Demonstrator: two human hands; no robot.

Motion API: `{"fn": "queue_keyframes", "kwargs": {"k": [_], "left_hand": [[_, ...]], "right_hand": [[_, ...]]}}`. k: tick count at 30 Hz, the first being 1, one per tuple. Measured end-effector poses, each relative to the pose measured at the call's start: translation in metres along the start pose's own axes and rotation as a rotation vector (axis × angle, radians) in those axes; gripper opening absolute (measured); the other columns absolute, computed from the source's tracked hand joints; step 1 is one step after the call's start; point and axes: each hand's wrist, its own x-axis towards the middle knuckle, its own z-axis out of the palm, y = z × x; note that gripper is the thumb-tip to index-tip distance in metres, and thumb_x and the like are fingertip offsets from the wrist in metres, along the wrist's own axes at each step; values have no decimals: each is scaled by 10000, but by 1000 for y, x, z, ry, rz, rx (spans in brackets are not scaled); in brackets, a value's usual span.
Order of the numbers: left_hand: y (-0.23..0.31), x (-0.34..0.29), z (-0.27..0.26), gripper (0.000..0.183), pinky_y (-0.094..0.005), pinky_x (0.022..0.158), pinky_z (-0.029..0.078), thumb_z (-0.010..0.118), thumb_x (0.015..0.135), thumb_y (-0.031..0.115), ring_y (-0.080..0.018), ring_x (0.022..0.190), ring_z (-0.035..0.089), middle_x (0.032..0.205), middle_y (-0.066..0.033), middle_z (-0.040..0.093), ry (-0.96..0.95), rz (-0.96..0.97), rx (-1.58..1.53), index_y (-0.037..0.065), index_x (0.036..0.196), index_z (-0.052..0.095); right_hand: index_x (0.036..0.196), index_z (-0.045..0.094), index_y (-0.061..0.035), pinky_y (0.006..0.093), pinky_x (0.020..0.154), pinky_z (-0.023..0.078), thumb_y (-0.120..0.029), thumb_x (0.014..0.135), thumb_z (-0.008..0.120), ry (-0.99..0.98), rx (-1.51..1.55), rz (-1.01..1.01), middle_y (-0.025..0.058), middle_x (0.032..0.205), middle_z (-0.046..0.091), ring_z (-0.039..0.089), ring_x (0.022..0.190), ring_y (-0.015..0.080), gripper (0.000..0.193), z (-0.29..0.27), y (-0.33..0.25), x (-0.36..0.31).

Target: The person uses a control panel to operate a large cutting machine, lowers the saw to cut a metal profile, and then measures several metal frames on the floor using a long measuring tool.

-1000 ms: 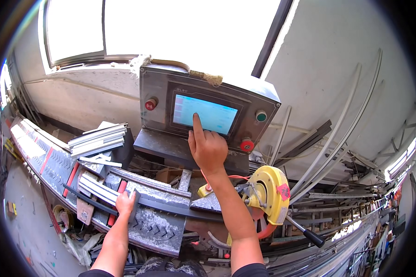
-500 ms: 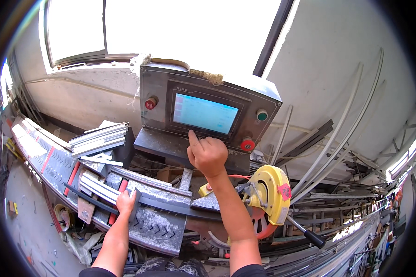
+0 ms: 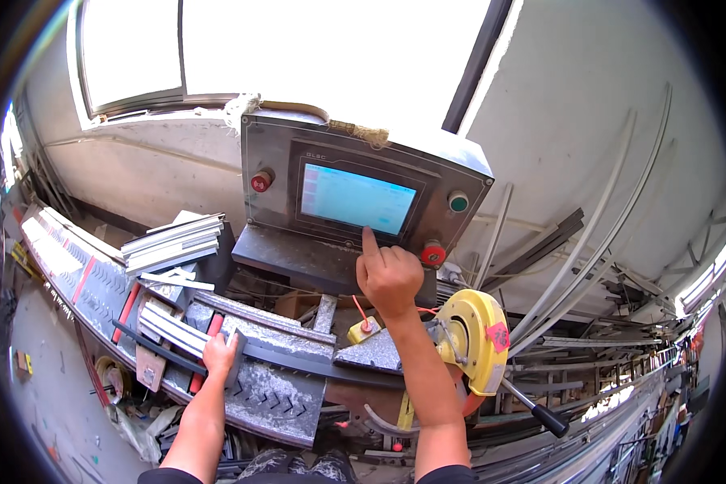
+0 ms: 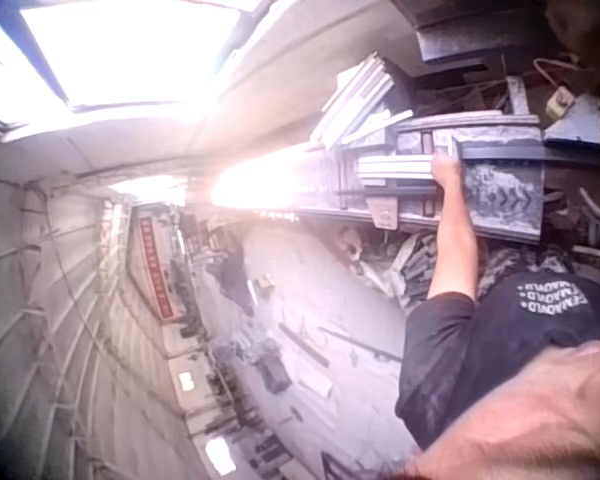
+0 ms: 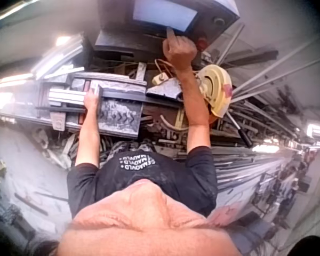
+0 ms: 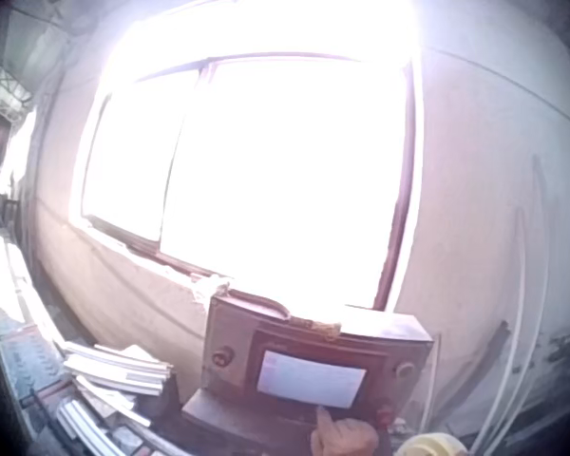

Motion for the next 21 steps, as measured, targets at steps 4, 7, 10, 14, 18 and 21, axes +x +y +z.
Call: {"fn": "queue_keyframes", "kwargs": {"k": [4,7,10,14,18,21], "left_hand": [[5,0,-1,494,-470,662,458,549,773,516,-359,715,582,734,-181,592,5,9,-4,26,724,593],[4,2,-2,497,-472,668,457,548,773,518,-362,720,581,741,-182,592,5,-4,-4,25,729,593],[2,1,-2,498,-472,673,455,547,774,518,-363,728,581,748,-184,593,-15,-15,-11,23,731,591],[1,2,1,498,-474,672,454,548,773,517,-362,732,581,746,-185,592,-7,-9,-9,23,726,589],[1,-2,-2,495,-476,668,454,546,775,513,-365,728,580,739,-184,592,3,1,-21,23,722,589],[-1,-4,-2,492,-478,666,453,544,778,509,-367,728,581,741,-186,594,0,13,-21,22,727,593]], "right_hand": [[929,668,-17,291,427,381,-61,624,600,-6,-49,44,26,497,431,447,443,174,316,3,3,0],[909,671,-16,293,427,383,-60,623,602,38,-8,29,30,489,433,447,435,180,298,1,3,-2],[885,674,-18,300,425,385,-60,619,608,48,4,35,32,480,433,451,429,187,277,1,0,-3],[835,682,-6,315,424,383,-29,631,582,93,-29,138,63,480,454,455,420,203,228,5,0,-1],[826,671,-3,315,420,379,-17,612,578,105,34,61,64,477,433,444,415,202,234,-6,-2,-1],[829,658,-5,307,420,377,-6,591,580,123,129,-50,56,479,419,439,417,198,251,-9,-5,-2]]}}
